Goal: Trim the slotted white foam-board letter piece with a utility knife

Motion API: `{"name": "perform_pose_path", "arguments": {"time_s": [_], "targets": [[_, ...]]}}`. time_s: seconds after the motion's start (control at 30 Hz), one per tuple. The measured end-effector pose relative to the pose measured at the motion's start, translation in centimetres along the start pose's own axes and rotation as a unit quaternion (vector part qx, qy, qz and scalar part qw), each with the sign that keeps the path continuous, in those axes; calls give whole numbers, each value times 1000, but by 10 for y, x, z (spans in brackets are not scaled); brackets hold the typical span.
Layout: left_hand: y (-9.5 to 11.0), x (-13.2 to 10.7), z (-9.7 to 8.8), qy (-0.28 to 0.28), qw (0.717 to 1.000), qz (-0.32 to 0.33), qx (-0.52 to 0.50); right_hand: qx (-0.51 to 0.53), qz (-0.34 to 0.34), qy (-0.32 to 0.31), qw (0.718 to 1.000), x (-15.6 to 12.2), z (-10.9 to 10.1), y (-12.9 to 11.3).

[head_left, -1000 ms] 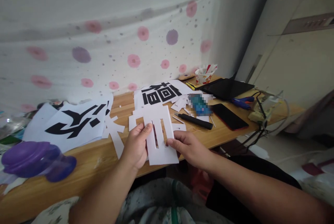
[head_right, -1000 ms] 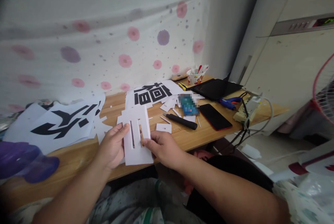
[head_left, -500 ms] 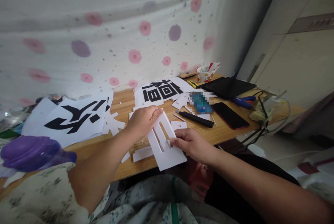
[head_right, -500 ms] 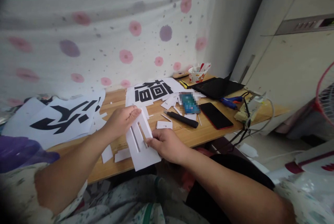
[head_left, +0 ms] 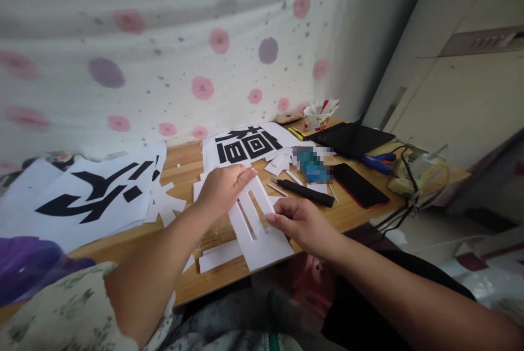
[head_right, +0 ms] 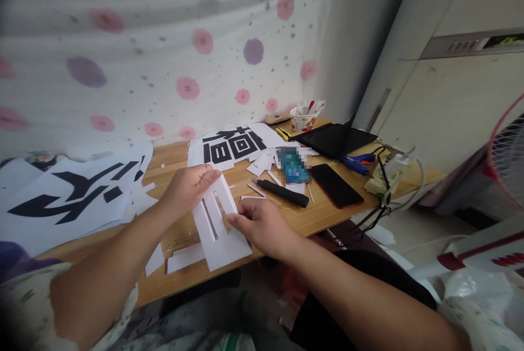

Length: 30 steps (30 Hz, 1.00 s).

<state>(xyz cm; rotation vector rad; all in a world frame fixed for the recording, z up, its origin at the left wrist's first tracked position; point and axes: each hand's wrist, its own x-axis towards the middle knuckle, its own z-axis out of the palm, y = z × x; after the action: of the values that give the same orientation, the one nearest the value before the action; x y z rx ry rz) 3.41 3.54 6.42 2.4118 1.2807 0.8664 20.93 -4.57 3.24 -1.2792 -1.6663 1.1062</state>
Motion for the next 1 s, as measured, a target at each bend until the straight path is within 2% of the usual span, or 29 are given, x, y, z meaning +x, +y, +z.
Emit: {"name": "perform_pose_path", "arguments": {"time_s": [0.07, 0.13, 0.17, 0.2, 0.23, 0.3, 0.37, 0.43, 0.6, 0.7, 0.8, 0.87, 0.9, 0.93, 1.0], "targets": [[-1, 4, 0, 30, 998, -18, -47, 5, -6, 17, 1000, 2, 1, -2], [-2, 4, 3, 100, 979, -68, -164, 14, -6, 38, 999, 5, 2, -3], [-1, 2, 6, 125, 954, -105, -251, 18, -6, 52, 998, 6, 3, -3], [0, -1, 9, 132, 917, -144, -347, 24, -7, 67, 997, 8, 4, -3], [2, -6, 13, 111, 872, -183, -440, 30, -8, 83, 996, 9, 4, -3], [8, -18, 21, 9, 786, -241, -570, 42, -11, 110, 993, 12, 5, -1], [13, -31, 28, -67, 739, -265, -616, 53, -11, 127, 990, 15, 6, 0], [15, -41, 31, -95, 729, -287, -614, 68, -9, 136, 988, 17, 6, 3], [8, -48, 35, -140, 738, -313, -582, 96, -3, 140, 985, 23, 10, 6], [4, -48, 37, -113, 739, -296, -595, 98, -2, 115, 989, 26, 9, 4], [-1, -49, 37, -91, 729, -296, -611, 100, -18, 72, 992, 31, -7, 4], [-4, -50, 34, -75, 711, -321, -622, 17, -39, 93, 995, 35, -27, 11], [-6, -50, 33, -67, 701, -335, -626, -77, -53, 131, 987, 37, -39, 17], [-8, -50, 31, -59, 692, -346, -631, -208, -57, 148, 965, 39, -50, 24], [-11, -50, 28, -46, 680, -357, -639, -406, -58, 91, 907, 42, -68, 38]]}}
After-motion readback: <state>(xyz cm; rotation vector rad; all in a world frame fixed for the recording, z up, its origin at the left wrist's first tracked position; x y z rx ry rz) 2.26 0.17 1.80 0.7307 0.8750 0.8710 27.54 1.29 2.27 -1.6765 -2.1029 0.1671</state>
